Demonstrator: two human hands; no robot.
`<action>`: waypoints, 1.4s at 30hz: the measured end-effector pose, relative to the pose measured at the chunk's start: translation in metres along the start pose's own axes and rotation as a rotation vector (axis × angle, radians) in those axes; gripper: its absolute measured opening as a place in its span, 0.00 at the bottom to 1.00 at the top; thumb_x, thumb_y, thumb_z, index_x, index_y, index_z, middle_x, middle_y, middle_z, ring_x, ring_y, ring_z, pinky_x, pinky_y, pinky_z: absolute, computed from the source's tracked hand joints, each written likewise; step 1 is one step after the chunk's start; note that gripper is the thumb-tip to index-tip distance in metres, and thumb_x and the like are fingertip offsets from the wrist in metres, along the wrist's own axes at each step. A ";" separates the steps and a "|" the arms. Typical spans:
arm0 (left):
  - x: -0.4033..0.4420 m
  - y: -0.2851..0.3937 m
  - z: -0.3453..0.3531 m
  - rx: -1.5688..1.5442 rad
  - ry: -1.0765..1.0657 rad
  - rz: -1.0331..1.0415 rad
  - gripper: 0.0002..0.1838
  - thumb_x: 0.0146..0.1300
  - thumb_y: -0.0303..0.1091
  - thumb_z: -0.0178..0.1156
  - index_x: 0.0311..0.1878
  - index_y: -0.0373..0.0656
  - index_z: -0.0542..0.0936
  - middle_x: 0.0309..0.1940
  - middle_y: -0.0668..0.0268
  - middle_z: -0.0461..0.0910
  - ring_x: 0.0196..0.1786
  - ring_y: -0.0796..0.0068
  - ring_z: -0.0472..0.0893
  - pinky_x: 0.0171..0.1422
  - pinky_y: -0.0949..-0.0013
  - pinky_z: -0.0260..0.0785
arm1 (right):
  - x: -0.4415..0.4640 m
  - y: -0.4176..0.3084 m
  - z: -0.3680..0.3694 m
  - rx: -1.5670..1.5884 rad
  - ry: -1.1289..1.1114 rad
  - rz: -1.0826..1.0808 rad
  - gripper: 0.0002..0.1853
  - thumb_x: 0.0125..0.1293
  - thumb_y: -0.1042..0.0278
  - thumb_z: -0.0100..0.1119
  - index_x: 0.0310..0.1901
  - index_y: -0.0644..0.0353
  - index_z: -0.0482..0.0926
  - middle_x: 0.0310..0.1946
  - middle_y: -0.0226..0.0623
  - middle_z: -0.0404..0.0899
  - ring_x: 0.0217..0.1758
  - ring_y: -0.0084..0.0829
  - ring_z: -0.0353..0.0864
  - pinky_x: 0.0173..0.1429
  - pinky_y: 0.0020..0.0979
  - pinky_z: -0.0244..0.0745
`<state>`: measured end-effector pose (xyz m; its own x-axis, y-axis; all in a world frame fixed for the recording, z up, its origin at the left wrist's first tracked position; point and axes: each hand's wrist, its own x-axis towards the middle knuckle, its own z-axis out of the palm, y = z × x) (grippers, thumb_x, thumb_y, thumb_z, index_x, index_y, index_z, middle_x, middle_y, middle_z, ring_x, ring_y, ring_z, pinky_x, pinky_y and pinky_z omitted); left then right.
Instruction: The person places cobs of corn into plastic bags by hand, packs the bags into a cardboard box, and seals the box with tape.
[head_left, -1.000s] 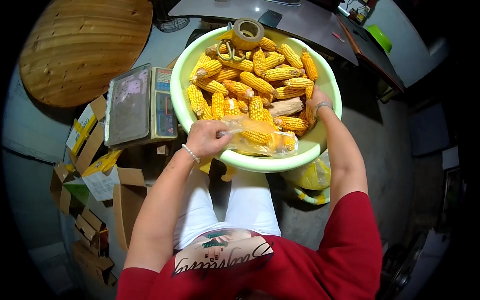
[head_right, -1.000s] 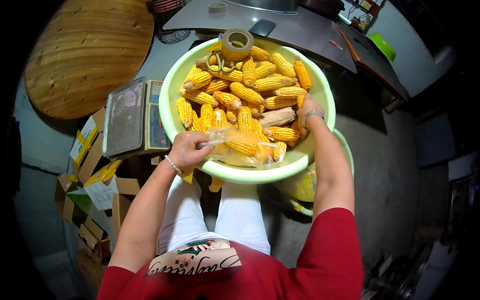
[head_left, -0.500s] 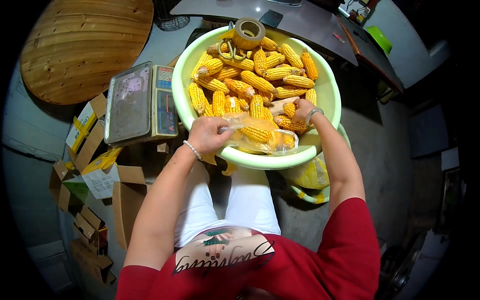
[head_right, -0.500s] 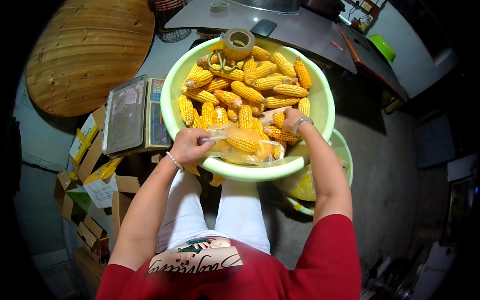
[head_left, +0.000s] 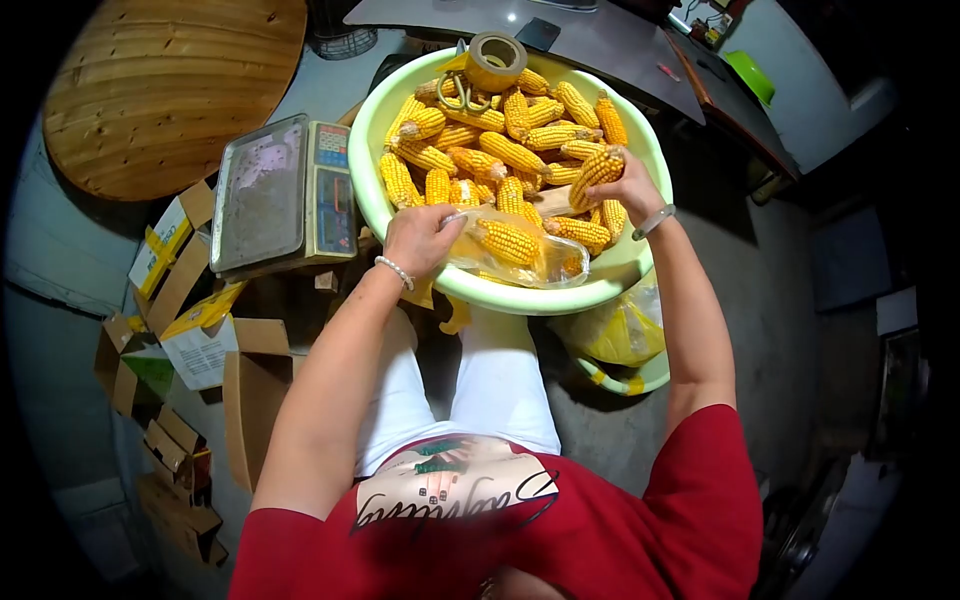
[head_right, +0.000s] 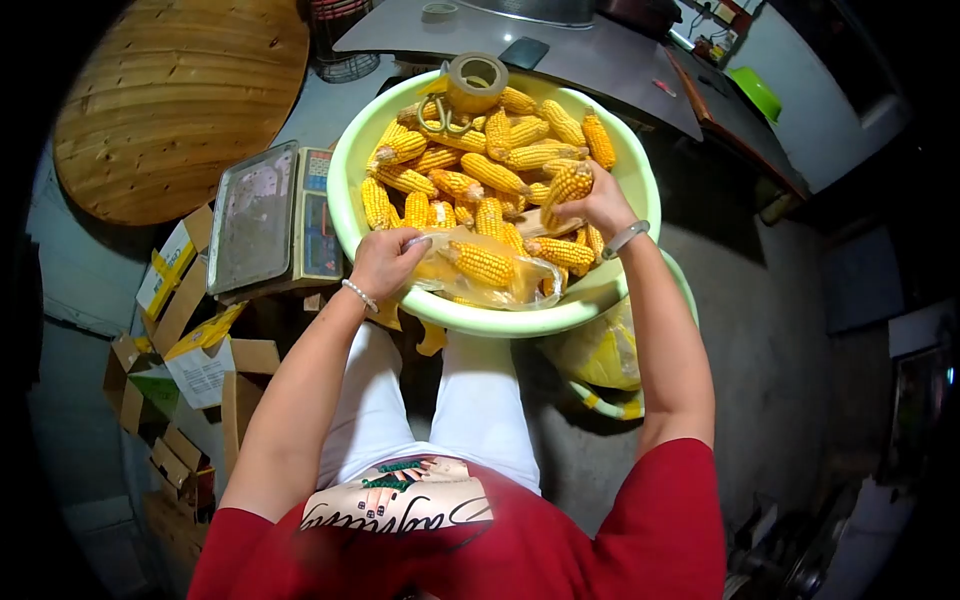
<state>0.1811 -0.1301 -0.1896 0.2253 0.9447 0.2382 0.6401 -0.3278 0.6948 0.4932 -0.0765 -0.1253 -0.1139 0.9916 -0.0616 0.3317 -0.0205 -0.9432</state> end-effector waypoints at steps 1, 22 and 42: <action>0.001 -0.003 0.003 -0.004 0.013 0.002 0.13 0.59 0.42 0.58 0.31 0.42 0.81 0.21 0.56 0.78 0.26 0.59 0.79 0.31 0.63 0.69 | -0.011 -0.014 0.009 0.138 0.002 -0.036 0.32 0.40 0.83 0.69 0.51 0.66 0.69 0.39 0.37 0.78 0.42 0.31 0.80 0.47 0.31 0.77; 0.005 -0.007 0.003 -0.124 0.010 -0.039 0.15 0.62 0.45 0.50 0.30 0.43 0.78 0.23 0.54 0.77 0.30 0.52 0.77 0.35 0.56 0.67 | -0.028 0.059 0.117 -0.052 -0.297 0.144 0.21 0.43 0.73 0.71 0.42 0.63 0.77 0.34 0.39 0.80 0.37 0.28 0.80 0.43 0.28 0.76; 0.005 -0.005 0.002 -0.066 -0.062 -0.066 0.16 0.61 0.45 0.54 0.28 0.42 0.78 0.20 0.56 0.76 0.26 0.56 0.77 0.31 0.59 0.66 | -0.053 0.018 0.104 -1.266 -0.013 -0.387 0.08 0.54 0.72 0.50 0.35 0.61 0.76 0.31 0.44 0.80 0.36 0.46 0.80 0.42 0.41 0.75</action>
<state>0.1806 -0.1241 -0.1931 0.2309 0.9614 0.1496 0.6059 -0.2624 0.7510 0.4077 -0.1429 -0.1731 -0.4051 0.9048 0.1313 0.9143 0.4015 0.0540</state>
